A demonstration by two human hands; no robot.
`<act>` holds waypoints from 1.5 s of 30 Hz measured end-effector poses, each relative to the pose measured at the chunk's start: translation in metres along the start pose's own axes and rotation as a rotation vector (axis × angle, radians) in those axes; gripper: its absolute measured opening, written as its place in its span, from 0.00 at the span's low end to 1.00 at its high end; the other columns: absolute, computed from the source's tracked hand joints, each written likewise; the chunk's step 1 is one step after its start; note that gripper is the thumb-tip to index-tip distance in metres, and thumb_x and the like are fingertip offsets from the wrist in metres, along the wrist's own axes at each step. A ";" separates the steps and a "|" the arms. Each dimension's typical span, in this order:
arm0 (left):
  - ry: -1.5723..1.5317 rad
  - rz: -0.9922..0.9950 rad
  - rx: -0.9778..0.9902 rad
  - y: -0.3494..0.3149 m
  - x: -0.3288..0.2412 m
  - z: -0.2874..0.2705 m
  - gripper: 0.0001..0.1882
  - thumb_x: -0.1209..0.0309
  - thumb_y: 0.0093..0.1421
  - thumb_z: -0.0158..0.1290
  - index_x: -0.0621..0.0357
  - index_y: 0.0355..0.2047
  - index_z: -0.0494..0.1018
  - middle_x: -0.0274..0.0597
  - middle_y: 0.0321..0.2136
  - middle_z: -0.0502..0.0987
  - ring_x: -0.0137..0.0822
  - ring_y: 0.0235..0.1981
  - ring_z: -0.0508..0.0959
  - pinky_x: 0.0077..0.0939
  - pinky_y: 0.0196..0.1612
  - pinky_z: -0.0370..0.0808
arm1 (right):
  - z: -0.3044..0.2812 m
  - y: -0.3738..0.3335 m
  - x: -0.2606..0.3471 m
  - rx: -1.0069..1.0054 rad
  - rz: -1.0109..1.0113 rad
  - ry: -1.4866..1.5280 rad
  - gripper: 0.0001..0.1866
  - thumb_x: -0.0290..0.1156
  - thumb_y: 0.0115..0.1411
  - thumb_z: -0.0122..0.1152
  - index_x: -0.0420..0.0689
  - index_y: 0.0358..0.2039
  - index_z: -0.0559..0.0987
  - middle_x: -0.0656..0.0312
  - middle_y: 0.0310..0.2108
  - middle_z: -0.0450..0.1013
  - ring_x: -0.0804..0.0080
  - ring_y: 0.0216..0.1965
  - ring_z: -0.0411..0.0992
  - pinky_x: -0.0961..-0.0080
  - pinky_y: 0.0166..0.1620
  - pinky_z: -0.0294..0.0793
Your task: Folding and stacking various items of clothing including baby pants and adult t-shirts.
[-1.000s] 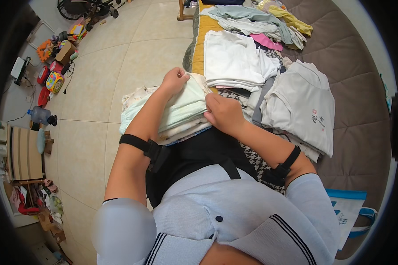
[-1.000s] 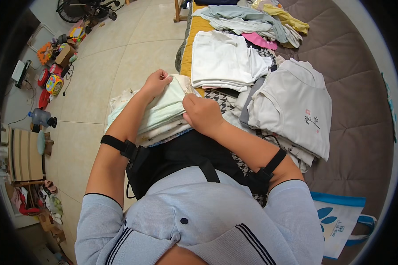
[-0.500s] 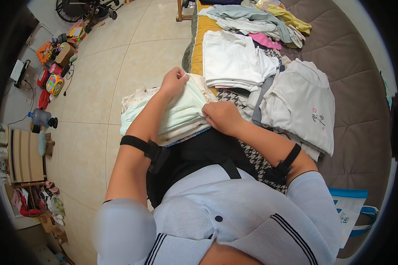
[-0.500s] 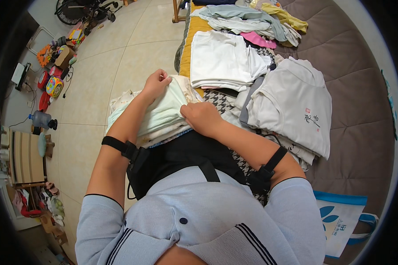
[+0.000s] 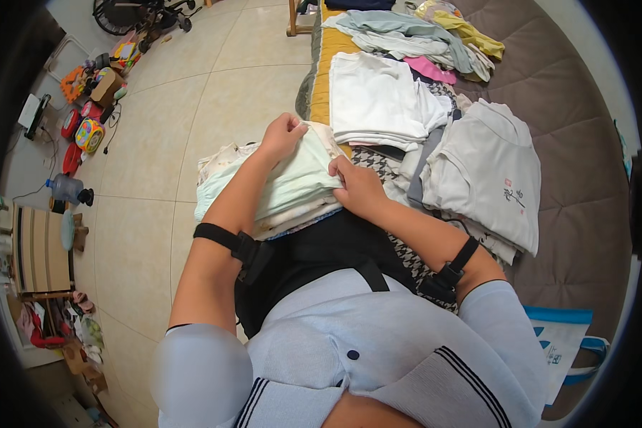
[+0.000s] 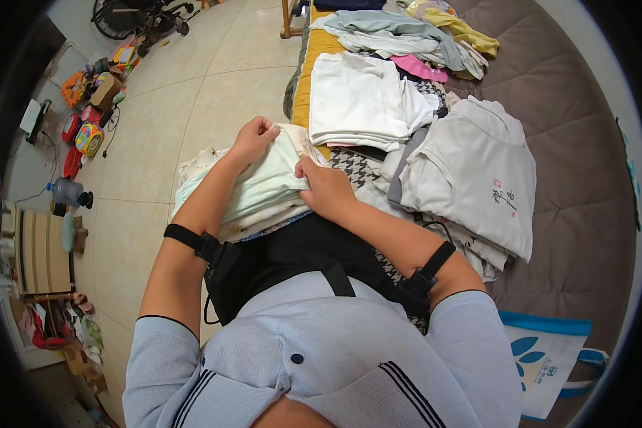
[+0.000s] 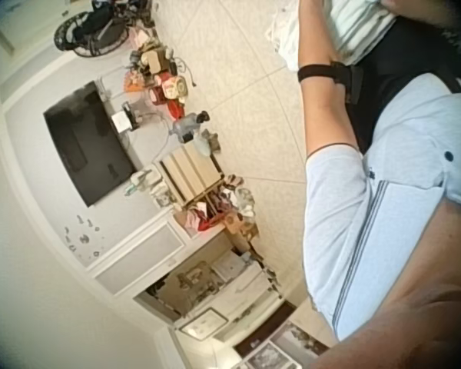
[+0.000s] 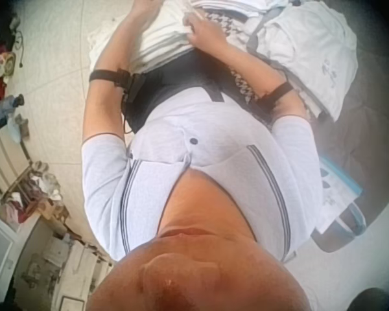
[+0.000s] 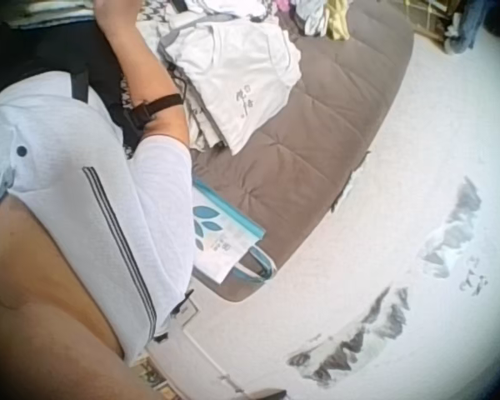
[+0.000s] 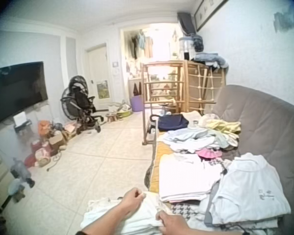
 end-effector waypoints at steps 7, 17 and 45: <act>0.019 -0.020 0.030 -0.005 -0.009 0.000 0.10 0.68 0.52 0.54 0.62 0.27 0.67 0.39 0.24 0.72 0.30 0.26 0.70 0.24 0.32 0.68 | -0.009 -0.012 -0.009 0.091 -0.196 0.099 0.08 0.27 0.43 0.56 0.47 0.27 0.70 0.63 0.15 0.67 0.68 0.17 0.69 0.72 0.22 0.66; 0.309 0.085 -0.107 -0.026 -0.044 -0.023 0.15 0.67 0.53 0.53 0.62 0.39 0.67 0.48 0.38 0.71 0.38 0.40 0.72 0.28 0.43 0.69 | -0.023 0.028 -0.009 0.355 0.753 0.800 0.21 0.48 0.55 0.53 0.41 0.35 0.70 0.65 0.20 0.67 0.83 0.20 0.66 0.86 0.22 0.66; 1.082 0.084 0.160 -0.150 -0.032 -0.073 0.60 0.39 0.30 0.60 0.58 0.59 0.49 0.52 0.60 0.48 0.51 0.62 0.47 0.49 0.60 0.46 | 0.029 0.060 -0.003 0.256 -0.215 -0.251 0.48 0.63 0.44 0.54 0.50 0.60 0.51 0.46 0.60 0.45 0.49 0.62 0.43 0.55 0.60 0.44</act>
Point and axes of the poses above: each hand's wrist, its own y-axis towards the middle knuckle, its own z-axis out of the palm, x = y × z, the point moved 1 cm from there along y, towards the middle knuckle
